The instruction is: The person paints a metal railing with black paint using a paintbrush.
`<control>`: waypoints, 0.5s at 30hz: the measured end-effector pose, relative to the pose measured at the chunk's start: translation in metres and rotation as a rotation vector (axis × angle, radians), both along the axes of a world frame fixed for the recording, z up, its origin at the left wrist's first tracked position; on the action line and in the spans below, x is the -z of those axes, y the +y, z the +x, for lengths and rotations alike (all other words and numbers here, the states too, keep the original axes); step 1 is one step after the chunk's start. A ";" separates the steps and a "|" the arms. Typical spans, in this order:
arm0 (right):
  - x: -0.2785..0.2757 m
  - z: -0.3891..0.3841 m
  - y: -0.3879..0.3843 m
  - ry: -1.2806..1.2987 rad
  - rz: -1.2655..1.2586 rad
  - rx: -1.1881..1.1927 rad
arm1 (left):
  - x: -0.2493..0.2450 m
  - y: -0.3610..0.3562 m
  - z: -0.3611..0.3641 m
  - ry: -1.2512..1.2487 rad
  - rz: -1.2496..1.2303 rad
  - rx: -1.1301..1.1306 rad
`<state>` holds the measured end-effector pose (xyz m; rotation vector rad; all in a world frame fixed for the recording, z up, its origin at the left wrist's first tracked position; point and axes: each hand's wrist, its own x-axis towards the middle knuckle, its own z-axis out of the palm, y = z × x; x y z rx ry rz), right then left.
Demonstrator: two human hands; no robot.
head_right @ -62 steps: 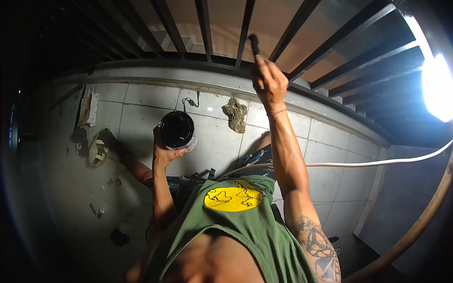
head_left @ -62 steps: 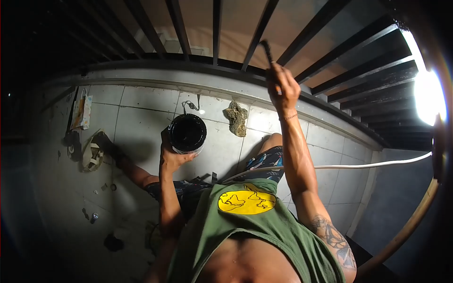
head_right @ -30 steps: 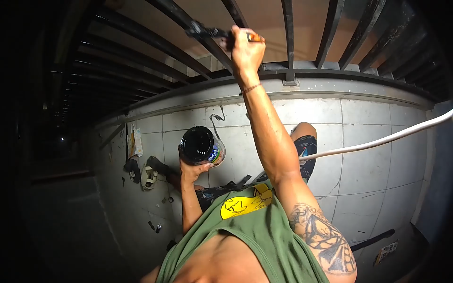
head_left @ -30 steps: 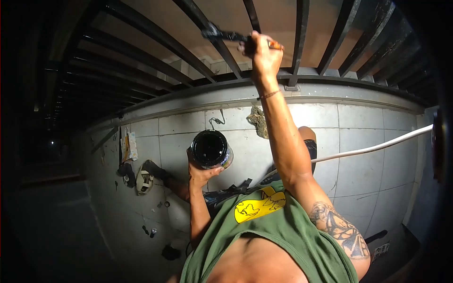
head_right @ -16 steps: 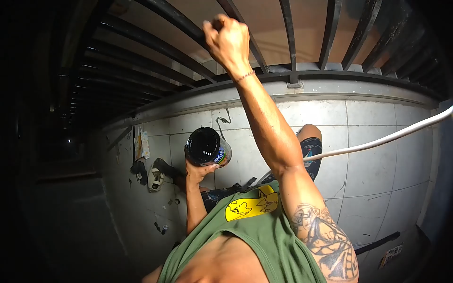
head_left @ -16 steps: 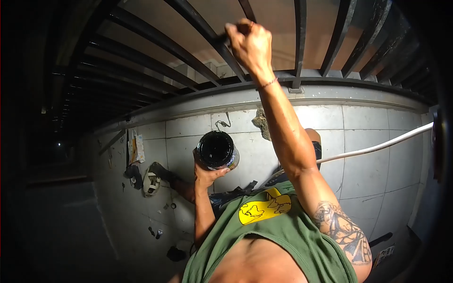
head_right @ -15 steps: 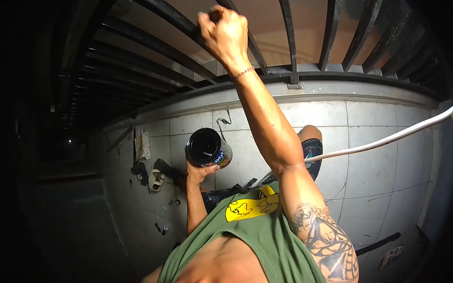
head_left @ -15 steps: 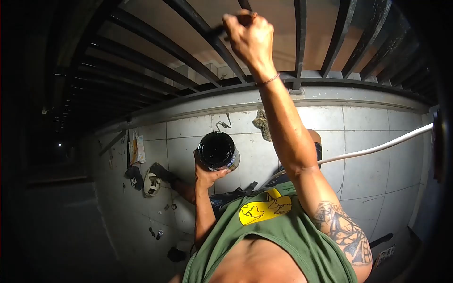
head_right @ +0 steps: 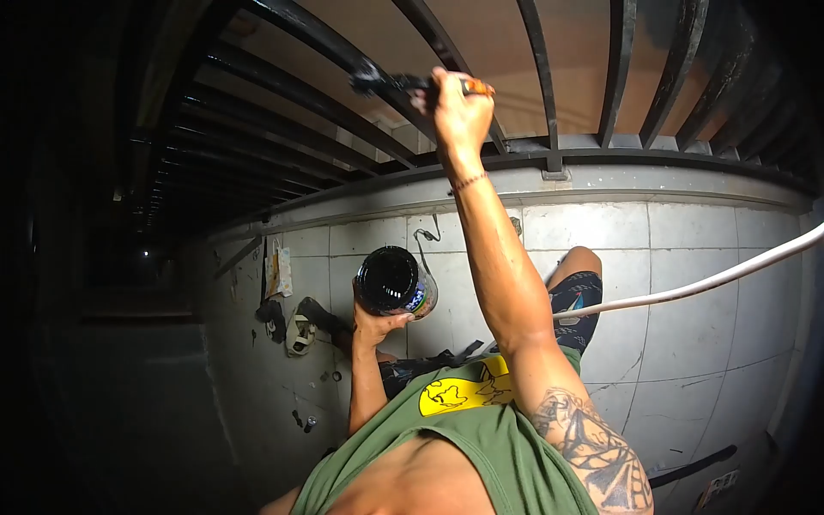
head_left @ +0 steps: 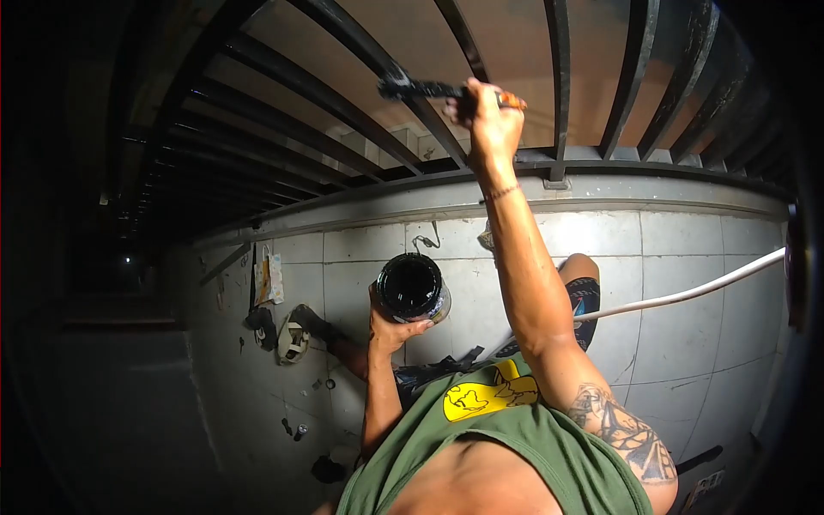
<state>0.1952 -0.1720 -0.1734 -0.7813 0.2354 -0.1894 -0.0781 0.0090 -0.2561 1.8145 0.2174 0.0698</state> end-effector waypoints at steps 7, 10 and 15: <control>0.008 -0.008 -0.018 -0.068 -0.764 0.259 | -0.004 -0.003 0.000 -0.016 -0.034 0.015; -0.037 0.015 -0.002 -0.390 -0.716 0.232 | -0.007 -0.005 0.003 0.005 0.016 -0.006; -0.145 0.010 -0.014 -0.670 -0.218 0.164 | -0.014 -0.009 0.005 0.027 0.167 -0.006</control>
